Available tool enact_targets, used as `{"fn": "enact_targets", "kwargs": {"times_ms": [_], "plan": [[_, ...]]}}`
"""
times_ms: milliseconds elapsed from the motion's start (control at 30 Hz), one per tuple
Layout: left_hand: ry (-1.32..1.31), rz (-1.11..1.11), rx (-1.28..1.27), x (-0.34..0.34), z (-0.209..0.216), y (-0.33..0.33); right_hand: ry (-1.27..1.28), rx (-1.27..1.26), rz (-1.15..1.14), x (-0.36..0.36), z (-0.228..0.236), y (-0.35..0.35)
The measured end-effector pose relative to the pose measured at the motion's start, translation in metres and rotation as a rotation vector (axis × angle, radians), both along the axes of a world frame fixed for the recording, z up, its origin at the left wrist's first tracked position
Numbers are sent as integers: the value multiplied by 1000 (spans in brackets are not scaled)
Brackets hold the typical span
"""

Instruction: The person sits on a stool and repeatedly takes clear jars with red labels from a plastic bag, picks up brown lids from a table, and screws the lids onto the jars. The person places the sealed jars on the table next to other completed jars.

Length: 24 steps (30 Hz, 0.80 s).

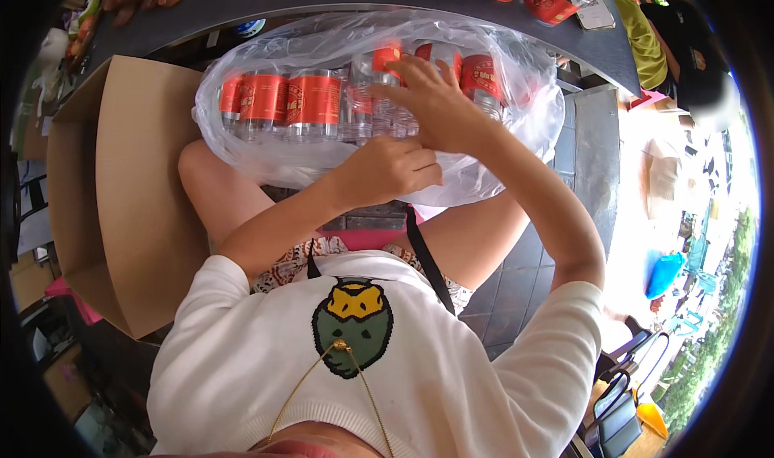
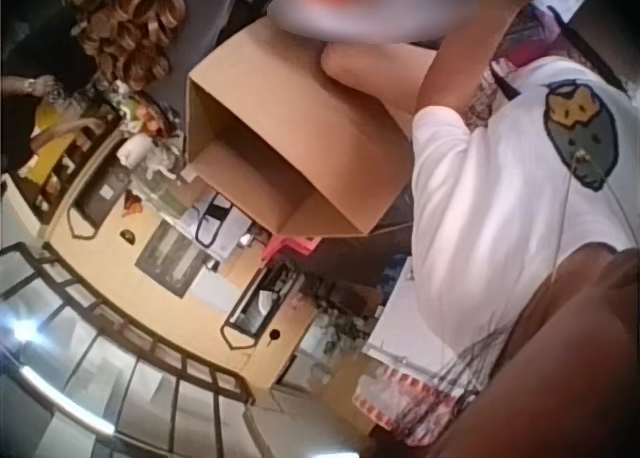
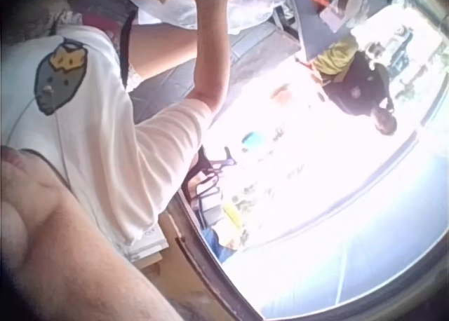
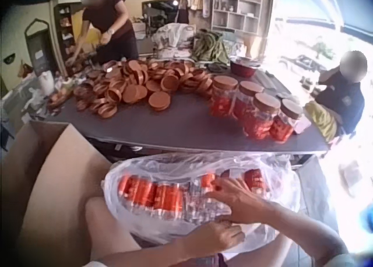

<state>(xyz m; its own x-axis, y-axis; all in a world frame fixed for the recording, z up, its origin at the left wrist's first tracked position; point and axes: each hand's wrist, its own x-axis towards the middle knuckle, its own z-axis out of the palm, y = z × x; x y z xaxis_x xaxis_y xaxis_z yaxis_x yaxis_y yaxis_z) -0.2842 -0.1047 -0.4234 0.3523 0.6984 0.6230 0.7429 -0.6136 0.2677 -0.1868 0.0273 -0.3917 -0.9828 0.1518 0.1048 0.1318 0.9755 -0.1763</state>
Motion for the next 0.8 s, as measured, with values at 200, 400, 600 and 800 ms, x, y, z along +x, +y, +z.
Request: {"fn": "enact_targets", "kwargs": {"times_ms": [200,400,600,800], "plan": [[-79,177,-259,-51,13,-31,122,24,-101,-18,-29,1],[226,496,-495,-129,11,-67,262,-82,-199,-26,-32,3],[259,565,-445,-152,-3,-29,407,-15,-249,-40,-38,10],[-253,345,-364,-148,53,-13,427,-454,-443,-16,29,11]]}}
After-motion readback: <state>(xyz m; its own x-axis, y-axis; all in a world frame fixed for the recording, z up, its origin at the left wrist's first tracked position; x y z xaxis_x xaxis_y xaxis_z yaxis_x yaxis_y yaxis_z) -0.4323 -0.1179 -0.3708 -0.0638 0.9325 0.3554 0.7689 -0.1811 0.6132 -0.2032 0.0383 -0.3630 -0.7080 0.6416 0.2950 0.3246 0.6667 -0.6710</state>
